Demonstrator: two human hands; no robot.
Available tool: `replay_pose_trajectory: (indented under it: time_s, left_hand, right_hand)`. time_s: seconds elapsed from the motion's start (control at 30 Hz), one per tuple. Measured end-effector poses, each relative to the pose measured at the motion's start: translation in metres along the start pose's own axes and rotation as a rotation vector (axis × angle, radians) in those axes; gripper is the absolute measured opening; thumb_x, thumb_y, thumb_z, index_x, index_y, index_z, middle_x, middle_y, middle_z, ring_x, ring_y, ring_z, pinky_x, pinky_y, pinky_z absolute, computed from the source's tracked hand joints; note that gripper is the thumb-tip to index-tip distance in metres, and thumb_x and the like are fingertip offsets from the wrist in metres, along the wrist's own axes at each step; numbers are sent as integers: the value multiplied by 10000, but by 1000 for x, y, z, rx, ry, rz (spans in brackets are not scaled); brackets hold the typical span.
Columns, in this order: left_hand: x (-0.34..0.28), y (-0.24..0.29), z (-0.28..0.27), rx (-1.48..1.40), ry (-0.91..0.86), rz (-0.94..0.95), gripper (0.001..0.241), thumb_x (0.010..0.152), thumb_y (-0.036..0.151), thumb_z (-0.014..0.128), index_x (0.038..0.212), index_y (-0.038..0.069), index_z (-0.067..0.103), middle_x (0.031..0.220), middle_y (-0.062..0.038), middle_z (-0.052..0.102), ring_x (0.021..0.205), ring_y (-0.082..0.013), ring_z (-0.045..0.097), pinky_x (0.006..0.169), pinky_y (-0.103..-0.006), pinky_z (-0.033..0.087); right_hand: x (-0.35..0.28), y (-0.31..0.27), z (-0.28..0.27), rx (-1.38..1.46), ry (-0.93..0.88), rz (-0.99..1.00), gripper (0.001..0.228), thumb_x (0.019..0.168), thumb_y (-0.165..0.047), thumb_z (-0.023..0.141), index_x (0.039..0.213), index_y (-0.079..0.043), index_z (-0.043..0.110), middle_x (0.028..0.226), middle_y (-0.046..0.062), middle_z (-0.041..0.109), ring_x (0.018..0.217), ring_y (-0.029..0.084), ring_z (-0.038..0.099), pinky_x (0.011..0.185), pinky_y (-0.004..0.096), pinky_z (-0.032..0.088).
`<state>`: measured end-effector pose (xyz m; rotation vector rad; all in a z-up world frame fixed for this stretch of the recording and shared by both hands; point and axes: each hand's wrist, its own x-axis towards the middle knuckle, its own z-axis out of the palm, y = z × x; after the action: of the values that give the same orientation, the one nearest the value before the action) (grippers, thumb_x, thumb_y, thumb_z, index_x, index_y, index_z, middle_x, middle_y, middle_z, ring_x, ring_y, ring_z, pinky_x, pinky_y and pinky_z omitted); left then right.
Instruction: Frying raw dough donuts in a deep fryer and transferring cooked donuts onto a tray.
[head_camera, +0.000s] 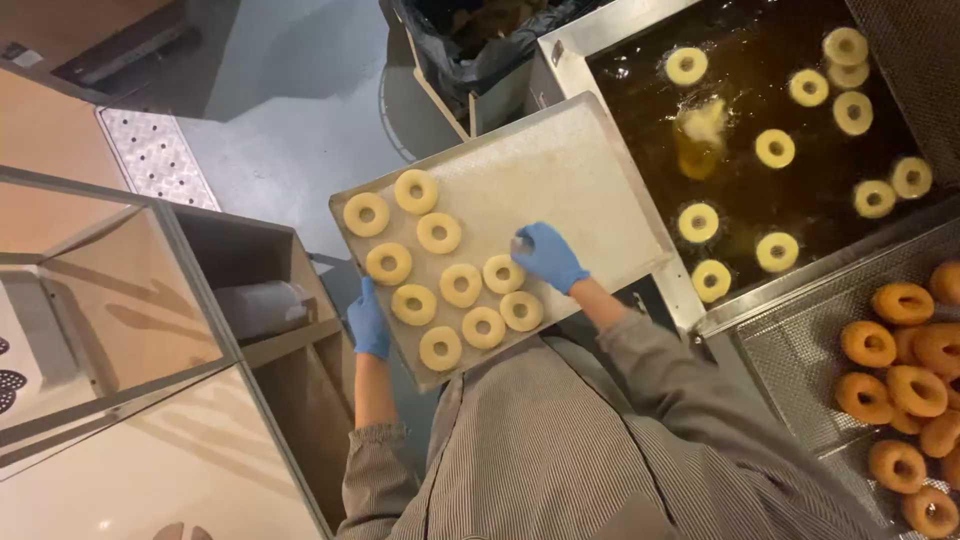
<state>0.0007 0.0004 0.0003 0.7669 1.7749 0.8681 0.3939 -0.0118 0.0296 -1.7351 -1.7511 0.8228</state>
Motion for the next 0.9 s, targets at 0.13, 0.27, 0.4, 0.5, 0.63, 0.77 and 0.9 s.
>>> replay_pose_trajectory:
  time_s: [0.13,0.27,0.4,0.5,0.63,0.77,0.9]
  left_hand:
    - [-11,13,0,38,5,46,637,1067,469,563,813,-107,666,724,-50,597,693,-117,455,616,-367,423]
    - [-10,17,3,106,47,103,598,1058,464,556,852,-89,654,699,-43,591,699,-109,446,624,-366,436]
    - [-12,22,7,81,55,96,603,1058,463,549,826,-86,642,701,-28,582,701,-110,441,624,-367,435]
    - [8,-7,7,79,58,92,622,1096,462,554,819,-94,588,720,-43,512,714,-131,402,626,-382,382]
    - [-5,7,7,49,34,65,635,1122,453,556,769,-75,532,725,-20,452,717,-127,362,616,-371,352]
    - [-1,1,5,-67,13,71,511,1091,419,553,834,-12,646,773,34,566,723,-86,444,636,-321,407]
    - [-3,8,8,32,46,90,606,1153,428,547,900,-113,652,800,-29,556,738,-125,433,646,-358,394]
  right_hand:
    - [-7,-40,12,-1,-36,119,376,761,-278,784,1045,-50,691,1035,169,667,937,354,647,825,441,543]
    - [-17,-54,23,-56,12,126,271,743,-197,777,926,-43,649,974,200,667,906,381,641,782,434,529]
    - [-39,-45,13,148,-142,184,186,819,-138,684,934,-37,578,932,168,715,863,316,704,774,363,548]
    - [-53,-61,-25,295,-210,120,315,748,-108,661,1047,-60,573,933,138,705,863,259,712,779,336,552]
    - [-75,-68,-35,235,-175,72,449,718,-119,687,1157,-75,606,979,142,670,890,250,682,795,344,539]
    - [-93,-47,-20,165,-230,188,387,732,-164,759,1067,-32,615,968,160,660,893,254,648,810,363,541]
    - [-103,12,-29,386,44,295,439,746,-182,803,1111,-27,614,1014,137,699,971,189,655,868,342,548]
